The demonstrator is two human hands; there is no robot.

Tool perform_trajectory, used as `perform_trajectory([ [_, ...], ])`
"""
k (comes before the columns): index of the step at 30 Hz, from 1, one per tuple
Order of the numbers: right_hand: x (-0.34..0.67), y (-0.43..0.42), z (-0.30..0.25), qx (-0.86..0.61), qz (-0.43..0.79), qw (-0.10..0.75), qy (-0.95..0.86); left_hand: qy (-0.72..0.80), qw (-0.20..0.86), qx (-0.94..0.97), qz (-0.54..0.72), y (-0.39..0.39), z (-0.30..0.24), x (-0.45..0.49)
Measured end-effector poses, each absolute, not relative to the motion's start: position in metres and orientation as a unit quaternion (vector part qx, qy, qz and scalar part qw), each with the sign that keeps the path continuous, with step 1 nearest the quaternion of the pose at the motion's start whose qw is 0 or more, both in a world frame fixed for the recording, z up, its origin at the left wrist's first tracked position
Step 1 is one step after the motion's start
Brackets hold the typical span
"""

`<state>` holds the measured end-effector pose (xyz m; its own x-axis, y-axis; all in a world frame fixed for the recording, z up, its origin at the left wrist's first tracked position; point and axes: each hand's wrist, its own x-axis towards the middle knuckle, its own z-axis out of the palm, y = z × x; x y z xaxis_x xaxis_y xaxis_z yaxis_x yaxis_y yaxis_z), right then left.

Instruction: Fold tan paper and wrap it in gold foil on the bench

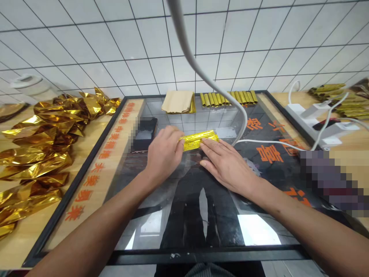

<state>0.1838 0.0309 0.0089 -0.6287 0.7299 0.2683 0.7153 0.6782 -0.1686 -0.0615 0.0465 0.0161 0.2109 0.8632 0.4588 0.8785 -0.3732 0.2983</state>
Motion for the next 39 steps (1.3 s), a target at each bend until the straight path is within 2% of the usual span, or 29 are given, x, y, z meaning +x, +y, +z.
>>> perform_trajectory([
  [4,0.184,0.031,0.005,-0.412,0.009,0.134,-0.901,-0.455,0.035,-0.868,-0.197,0.038,0.006,-0.05],
  [11,0.186,0.031,0.006,-0.422,-0.01,0.106,-0.9,-0.474,0.009,-0.876,-0.092,0.034,-0.006,-0.047],
  [20,0.2,0.047,0.007,-0.467,-0.035,0.126,-0.874,-0.486,0.018,-0.871,-0.072,0.03,-0.002,-0.041],
  [25,0.197,0.047,0.01,-0.455,0.009,0.151,-0.878,-0.493,0.015,-0.867,-0.068,0.028,-0.002,-0.038],
  [30,0.175,0.044,0.016,-0.417,0.059,0.108,-0.901,-0.503,0.003,-0.861,-0.081,0.025,-0.006,-0.037],
  [39,0.177,0.068,0.001,-0.427,0.024,0.066,-0.901,-0.509,-0.002,-0.857,-0.078,0.017,-0.005,-0.035],
])
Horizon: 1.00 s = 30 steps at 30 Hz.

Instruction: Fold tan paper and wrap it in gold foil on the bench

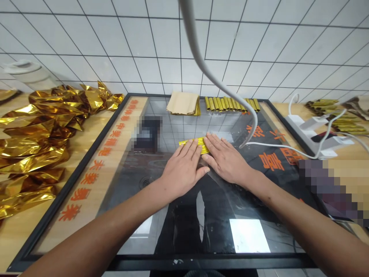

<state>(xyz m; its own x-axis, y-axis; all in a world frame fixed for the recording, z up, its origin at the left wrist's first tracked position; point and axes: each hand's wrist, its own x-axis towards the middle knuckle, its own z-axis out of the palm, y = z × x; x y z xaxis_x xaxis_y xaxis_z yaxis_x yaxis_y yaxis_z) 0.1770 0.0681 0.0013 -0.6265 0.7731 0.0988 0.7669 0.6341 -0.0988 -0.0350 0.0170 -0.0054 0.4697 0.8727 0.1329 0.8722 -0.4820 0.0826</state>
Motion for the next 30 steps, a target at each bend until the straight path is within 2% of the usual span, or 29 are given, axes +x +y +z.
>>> perform_trajectory([
  [19,0.195,0.073,-0.004,-0.415,0.009,0.099,-0.904,0.507,-0.004,0.861,0.036,-0.015,0.005,-0.011],
  [30,0.195,0.072,-0.005,-0.424,0.005,0.091,-0.901,0.514,-0.027,0.855,0.069,0.012,0.009,-0.03],
])
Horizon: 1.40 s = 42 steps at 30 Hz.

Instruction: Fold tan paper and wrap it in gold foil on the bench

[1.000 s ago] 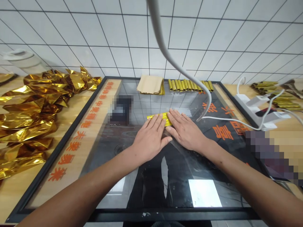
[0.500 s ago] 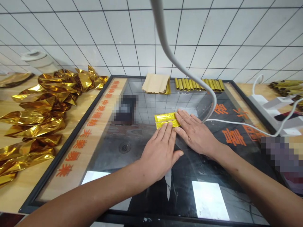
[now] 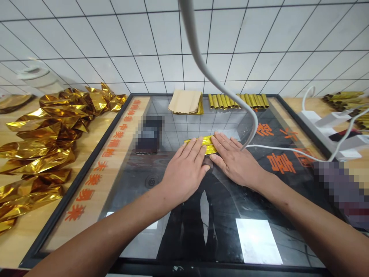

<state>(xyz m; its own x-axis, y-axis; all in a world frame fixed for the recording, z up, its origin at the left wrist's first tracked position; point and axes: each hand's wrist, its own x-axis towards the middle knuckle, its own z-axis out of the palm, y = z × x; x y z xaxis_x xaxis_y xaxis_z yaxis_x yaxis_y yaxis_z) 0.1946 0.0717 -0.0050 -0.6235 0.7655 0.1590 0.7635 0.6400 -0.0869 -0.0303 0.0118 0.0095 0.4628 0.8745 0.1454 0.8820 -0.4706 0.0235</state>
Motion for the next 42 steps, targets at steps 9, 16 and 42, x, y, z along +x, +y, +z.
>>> perform_trajectory([
  [9,0.194,0.07,-0.003,-0.428,0.014,0.087,-0.899,-0.511,0.023,-0.859,-0.026,0.011,0.003,-0.039],
  [16,0.189,0.068,0.001,-0.444,0.008,0.094,-0.891,-0.509,0.024,-0.86,-0.029,0.011,0.002,-0.039],
  [42,0.172,0.073,0.0,-0.45,0.024,0.091,-0.888,-0.525,0.007,-0.851,-0.006,0.007,0.013,-0.039],
])
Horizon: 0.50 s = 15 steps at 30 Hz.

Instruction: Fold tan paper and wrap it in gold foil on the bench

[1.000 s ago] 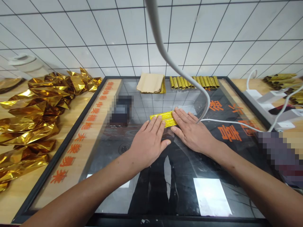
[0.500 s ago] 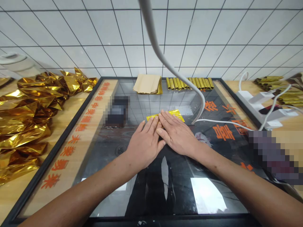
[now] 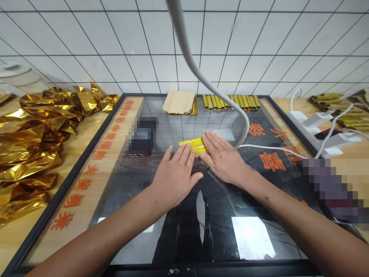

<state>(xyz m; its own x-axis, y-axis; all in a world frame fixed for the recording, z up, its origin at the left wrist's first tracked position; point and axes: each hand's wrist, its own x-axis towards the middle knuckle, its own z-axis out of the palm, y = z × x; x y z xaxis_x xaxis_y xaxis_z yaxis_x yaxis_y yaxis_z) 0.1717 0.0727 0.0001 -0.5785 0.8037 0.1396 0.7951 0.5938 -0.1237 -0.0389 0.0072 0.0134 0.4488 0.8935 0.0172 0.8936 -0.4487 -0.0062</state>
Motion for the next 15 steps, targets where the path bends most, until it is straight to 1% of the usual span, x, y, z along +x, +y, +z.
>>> perform_trajectory([
  [4,0.17,0.071,-0.001,-0.451,0.012,0.086,-0.888,-0.524,-0.028,-0.851,-0.011,0.012,0.022,-0.047],
  [6,0.169,0.071,-0.003,-0.454,0.006,0.091,-0.886,-0.52,-0.04,-0.852,-0.048,0.018,0.027,-0.051],
  [10,0.169,0.071,-0.007,-0.459,-0.002,0.1,-0.883,-0.517,-0.03,-0.844,-0.139,0.037,0.028,-0.045],
  [15,0.169,0.072,-0.008,-0.462,0.007,0.094,-0.882,-0.522,-0.02,-0.844,-0.124,0.06,0.011,-0.022],
])
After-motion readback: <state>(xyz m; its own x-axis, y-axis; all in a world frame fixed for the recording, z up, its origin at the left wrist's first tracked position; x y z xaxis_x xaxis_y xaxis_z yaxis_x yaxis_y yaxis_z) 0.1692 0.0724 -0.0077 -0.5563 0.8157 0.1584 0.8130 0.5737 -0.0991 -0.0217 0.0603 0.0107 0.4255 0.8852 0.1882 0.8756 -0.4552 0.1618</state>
